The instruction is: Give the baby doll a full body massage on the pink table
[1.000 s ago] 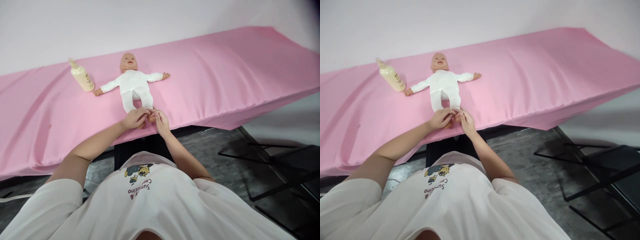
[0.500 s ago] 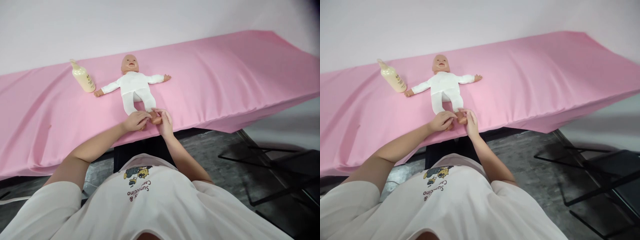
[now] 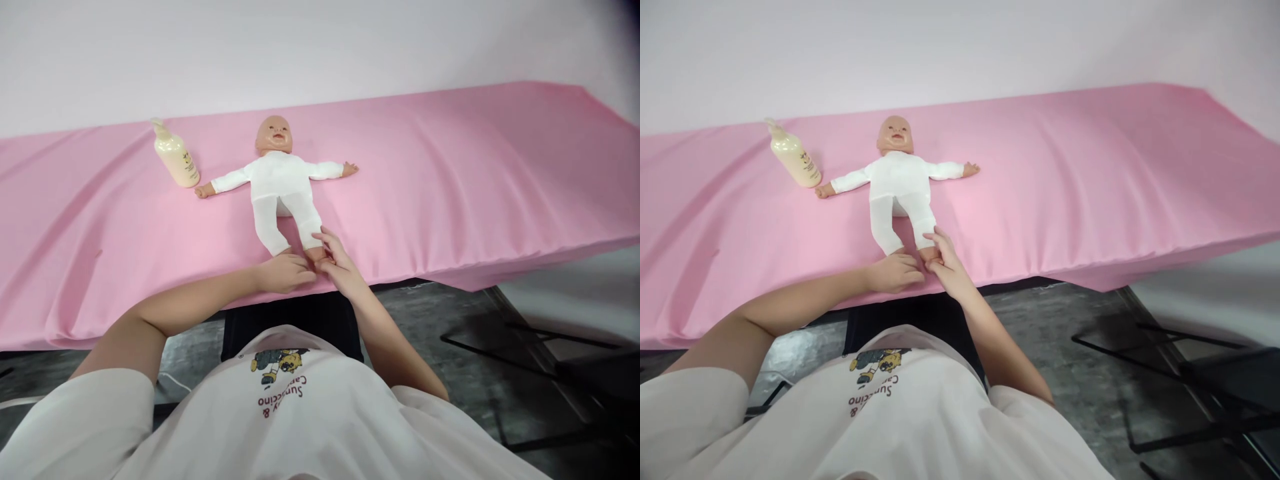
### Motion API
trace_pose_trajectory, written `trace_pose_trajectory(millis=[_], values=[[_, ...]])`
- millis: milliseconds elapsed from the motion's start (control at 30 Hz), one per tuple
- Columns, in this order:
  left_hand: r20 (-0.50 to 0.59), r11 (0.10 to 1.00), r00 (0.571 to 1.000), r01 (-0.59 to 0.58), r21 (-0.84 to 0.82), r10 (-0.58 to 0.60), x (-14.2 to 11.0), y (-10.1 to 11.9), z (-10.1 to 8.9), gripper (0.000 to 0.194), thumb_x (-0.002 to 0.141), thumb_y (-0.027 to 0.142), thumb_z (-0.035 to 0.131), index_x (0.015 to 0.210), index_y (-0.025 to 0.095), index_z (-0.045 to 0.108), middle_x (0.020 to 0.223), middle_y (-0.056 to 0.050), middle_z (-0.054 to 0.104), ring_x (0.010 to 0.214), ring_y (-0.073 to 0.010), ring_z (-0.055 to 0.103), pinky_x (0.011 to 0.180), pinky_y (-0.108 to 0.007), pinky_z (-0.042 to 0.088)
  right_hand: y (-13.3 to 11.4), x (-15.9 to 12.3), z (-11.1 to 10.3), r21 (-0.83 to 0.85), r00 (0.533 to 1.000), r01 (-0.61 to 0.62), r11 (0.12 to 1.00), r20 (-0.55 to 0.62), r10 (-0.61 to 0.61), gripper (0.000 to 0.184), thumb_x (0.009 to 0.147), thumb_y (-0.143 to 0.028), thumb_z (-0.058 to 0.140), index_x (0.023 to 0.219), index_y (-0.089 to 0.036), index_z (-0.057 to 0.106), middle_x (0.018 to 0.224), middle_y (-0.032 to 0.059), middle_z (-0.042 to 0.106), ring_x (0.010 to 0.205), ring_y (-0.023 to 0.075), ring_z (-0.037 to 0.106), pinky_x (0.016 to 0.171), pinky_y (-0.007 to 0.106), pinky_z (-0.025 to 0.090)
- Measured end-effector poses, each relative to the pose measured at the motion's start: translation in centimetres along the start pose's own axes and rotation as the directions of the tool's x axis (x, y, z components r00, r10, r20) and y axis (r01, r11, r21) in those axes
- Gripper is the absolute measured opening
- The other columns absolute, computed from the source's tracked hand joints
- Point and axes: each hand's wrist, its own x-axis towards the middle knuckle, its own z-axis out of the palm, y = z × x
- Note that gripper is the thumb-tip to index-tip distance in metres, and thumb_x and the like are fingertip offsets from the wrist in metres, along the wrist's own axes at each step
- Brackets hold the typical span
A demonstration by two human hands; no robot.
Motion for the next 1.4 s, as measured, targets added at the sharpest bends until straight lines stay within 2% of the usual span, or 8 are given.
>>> trace_pose_trajectory(millis=[233, 400, 600, 700, 833, 1000, 1200, 1400], values=[[-0.153, 0.884, 0.981, 0.031, -0.467, -0.116, -0.3, 1.3, -0.7, 0.038, 0.111, 0.034, 0.032, 0.095, 0.021, 0.065, 0.071, -0.001, 0.072, 0.061, -0.015, 0.064, 0.067, -0.031, 0.045, -1.0, -0.1, -0.8, -0.063, 0.978, -0.078, 0.995, 0.191, 0.089, 0.054, 0.098, -0.043, 0.054, 0.151, -0.036, 0.048, 0.18, -0.0028, 0.008, 0.169, 0.0239, 0.0, 0.139, 0.053, 0.008], [-0.163, 0.441, 0.894, 0.042, -0.897, -0.418, -1.2, 0.3, -2.3, 0.042, 0.113, 0.047, 0.033, 0.103, 0.019, 0.062, 0.05, 0.007, 0.047, 0.041, -0.011, 0.049, 0.048, -0.023, 0.041, -0.2, 1.7, -2.4, 0.01, 0.984, -0.108, 0.994, 0.141, 0.105, 0.06, 0.099, -0.066, 0.051, 0.152, -0.037, 0.046, 0.175, 0.0003, 0.027, 0.167, 0.0258, 0.018, 0.139, 0.05, 0.014], [-0.444, 0.673, 0.506, 0.568, -0.474, -0.74, -4.1, -11.3, -5.8, 0.036, 0.105, 0.051, 0.045, 0.11, 0.021, 0.064, 0.107, -0.011, 0.071, 0.103, -0.0255, 0.066, 0.098, -0.043, 0.055, 1.4, 12.2, -8.0, -0.164, 0.981, -0.103, 0.981, -0.18, 0.073, 0.059, 0.099, -0.052, 0.051, 0.153, -0.031, 0.045, 0.17, 0.0043, 0.038, 0.162, 0.0281, 0.027, 0.136, 0.054, 0.022], [-0.429, 0.421, 0.318, 0.891, -0.17, -0.846, -6.1, -16.4, -6.7, 0.044, 0.097, 0.043, 0.057, 0.133, 0.018, 0.06, 0.146, -0.02, 0.058, 0.14, -0.0386, 0.049, 0.121, -0.055, 0.037, 3.3, 19.7, -11.1, -0.332, 0.913, -0.143, 0.932, -0.407, -0.005, 0.056, 0.1, -0.043, 0.048, 0.153, -0.026, 0.045, 0.169, 0.0077, 0.039, 0.164, 0.0273, 0.021, 0.136, 0.055, 0.011], [-0.291, 0.186, 0.18, 0.983, 0.007, -0.94, -8.7, -18.8, -6.5, 0.053, 0.092, 0.045, 0.063, 0.138, 0.018, 0.061, 0.147, -0.022, 0.059, 0.142, -0.048, 0.046, 0.12, -0.064, 0.032, 6.2, 26.5, -13.5, -0.262, 0.813, -0.345, 0.901, -0.564, 0.147, 0.041, 0.098, -0.041, 0.052, 0.129, -0.016, 0.062, 0.144, 0.0186, 0.061, 0.146, 0.0321, 0.046, 0.13, 0.058, 0.022], [-0.335, 0.241, 0.186, 0.962, -0.13, -0.924, -10.5, -19.2, -6.5, 0.04, 0.086, 0.049, 0.071, 0.119, 0.026, 0.071, 0.122, -0.013, 0.074, 0.12, -0.0411, 0.064, 0.106, -0.057, 0.048, 8.6, 27.8, -13.2, 0.03, 0.819, 0.043, 0.999, -0.574, -0.018, 0.024, 0.084, -0.038, 0.073, 0.097, -0.022, 0.062, 0.11, 0.0051, 0.069, 0.115, 0.0196, 0.064, 0.12, 0.044, 0.044], [-0.437, 0.308, 0.091, 0.835, -0.457, -0.895, -11.0, -19.8, -6.6, 0.067, 0.067, 0.053, 0.089, 0.122, 0.023, 0.065, 0.127, -0.012, 0.072, 0.112, -0.031, 0.069, 0.096, -0.042, 0.057, 7.9, 27.1, -12.1, 0.571, 0.88, 0.211, 0.793, -0.464, 0.1, 0.036, 0.08, -0.032, 0.079, 0.109, -0.029, 0.057, 0.127, 0.0028, 0.068, 0.116, 0.0168, 0.069, 0.099, 0.037, 0.063], [-0.372, 0.396, 0.274, 0.865, -0.307, -0.887, -13.2, -20.9, -6.3, 0.076, 0.061, 0.077, 0.087, 0.109, 0.02, 0.07, 0.121, -0.008, 0.073, 0.116, -0.0319, 0.062, 0.113, -0.054, 0.049, 7.3, 27.4, -13.0, 0.641, 0.899, 0.153, 0.752, -0.406, 0.163, 0.017, 0.09, -0.033, 0.072, 0.102, -0.028, 0.062, 0.108, 0.0002, 0.07, 0.104, 0.0155, 0.071, 0.09, 0.034, 0.065]])
